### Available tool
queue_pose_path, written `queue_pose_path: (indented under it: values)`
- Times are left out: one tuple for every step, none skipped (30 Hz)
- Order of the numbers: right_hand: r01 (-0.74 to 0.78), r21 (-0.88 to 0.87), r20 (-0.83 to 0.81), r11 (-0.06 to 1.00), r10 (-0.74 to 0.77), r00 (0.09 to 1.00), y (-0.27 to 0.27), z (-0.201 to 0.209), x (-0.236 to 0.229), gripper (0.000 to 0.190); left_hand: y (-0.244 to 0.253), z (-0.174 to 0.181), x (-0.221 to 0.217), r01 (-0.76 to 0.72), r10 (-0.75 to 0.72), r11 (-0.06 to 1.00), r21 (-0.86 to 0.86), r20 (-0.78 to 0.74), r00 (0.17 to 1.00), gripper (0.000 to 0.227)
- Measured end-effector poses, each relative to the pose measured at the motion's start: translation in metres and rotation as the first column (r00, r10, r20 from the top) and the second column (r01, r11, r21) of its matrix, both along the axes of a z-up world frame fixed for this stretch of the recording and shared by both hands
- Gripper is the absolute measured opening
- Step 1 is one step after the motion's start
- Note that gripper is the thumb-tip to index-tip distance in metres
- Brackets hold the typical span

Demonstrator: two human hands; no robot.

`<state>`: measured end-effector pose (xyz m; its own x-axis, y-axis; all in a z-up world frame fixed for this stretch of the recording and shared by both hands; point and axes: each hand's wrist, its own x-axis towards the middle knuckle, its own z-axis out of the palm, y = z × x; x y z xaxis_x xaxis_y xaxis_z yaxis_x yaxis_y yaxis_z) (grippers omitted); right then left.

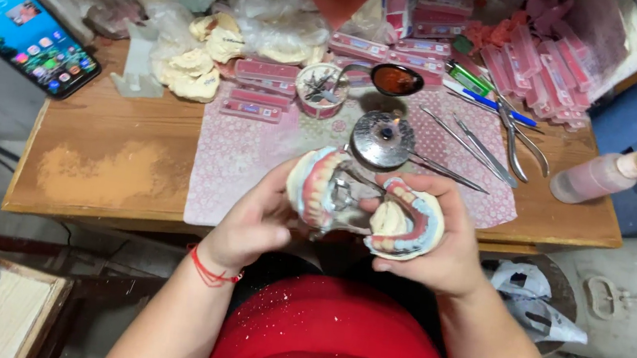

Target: The person works on a dental model mounted on an articulator, using a metal tool to scrape and shape the pink material on the teeth. They also use a small bottle to apply a liquid to the model and a lighter to heat the tool tip over a flame.

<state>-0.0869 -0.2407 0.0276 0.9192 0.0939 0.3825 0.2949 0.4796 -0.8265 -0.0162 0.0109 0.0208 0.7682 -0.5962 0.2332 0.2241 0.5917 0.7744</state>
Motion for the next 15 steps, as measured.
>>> queue_pose_path:
  values:
    - [0.025,0.011,0.027,1.000,-0.025,0.999,0.004,-0.004,-0.002,0.104,0.001,0.001,0.002,-0.006,-0.002,0.998,0.057,0.137,0.991,0.108]
    - [0.050,0.023,0.053,0.999,-0.051,0.997,0.007,-0.008,-0.004,0.103,0.002,0.003,0.004,-0.019,-0.011,0.994,0.110,0.272,0.962,0.118]
    - [0.063,0.025,0.052,0.998,-0.064,0.997,0.010,-0.009,-0.004,0.103,0.002,-0.006,0.008,-0.006,-0.025,0.994,0.113,0.271,0.962,0.118]
    - [0.084,-0.007,0.094,0.996,-0.083,0.992,0.013,-0.010,-0.004,0.101,0.001,-0.015,0.011,-0.111,0.042,0.979,0.170,0.364,0.931,0.112]
    - [0.109,-0.037,0.140,0.993,-0.102,0.985,0.015,-0.011,-0.003,0.099,0.000,-0.024,0.016,-0.216,0.097,0.953,0.214,0.461,0.882,0.105]
    - [0.124,-0.034,0.142,0.992,-0.118,0.983,0.021,-0.007,-0.003,0.099,0.001,-0.032,0.022,-0.202,0.082,0.955,0.216,0.464,0.882,0.105]
    - [0.144,-0.036,0.191,0.989,-0.134,0.972,0.028,-0.003,-0.003,0.095,0.003,-0.040,0.029,-0.367,0.151,0.895,0.252,0.603,0.783,0.096]
    - [0.164,-0.038,0.239,0.986,-0.150,0.959,0.034,0.002,-0.003,0.090,0.004,-0.048,0.036,-0.525,0.195,0.812,0.254,0.730,0.655,0.087]
    - [0.185,-0.033,0.243,0.982,-0.171,0.955,0.038,0.009,-0.001,0.090,0.008,-0.057,0.040,-0.509,0.178,0.822,0.255,0.734,0.655,0.087]
    - [0.227,-0.060,0.297,0.972,-0.200,0.934,0.041,0.016,0.001,0.087,0.011,-0.066,0.045,-0.653,0.196,0.725,0.219,0.843,0.501,0.078]
    - [0.272,-0.086,0.347,0.958,-0.227,0.910,0.045,0.023,0.002,0.084,0.015,-0.075,0.050,-0.773,0.187,0.616,0.152,0.925,0.331,0.070]
    - [0.294,-0.081,0.349,0.952,-0.250,0.903,0.047,0.026,0.002,0.084,0.017,-0.085,0.055,-0.759,0.175,0.633,0.153,0.927,0.333,0.070]
    - [0.305,-0.058,0.368,0.951,-0.263,0.892,0.050,0.028,0.003,0.078,0.021,-0.094,0.061,-0.853,0.145,0.519,0.057,0.977,0.154,0.063]
    - [0.314,-0.036,0.387,0.949,-0.277,0.880,0.053,0.031,0.004,0.073,0.025,-0.104,0.067,-0.913,0.092,0.403,-0.062,0.995,-0.027,0.057]
    - [0.332,-0.033,0.386,0.943,-0.294,0.874,0.045,0.039,0.006,0.073,0.024,-0.113,0.072,-0.906,0.090,0.420,-0.061,0.996,-0.026,0.057]
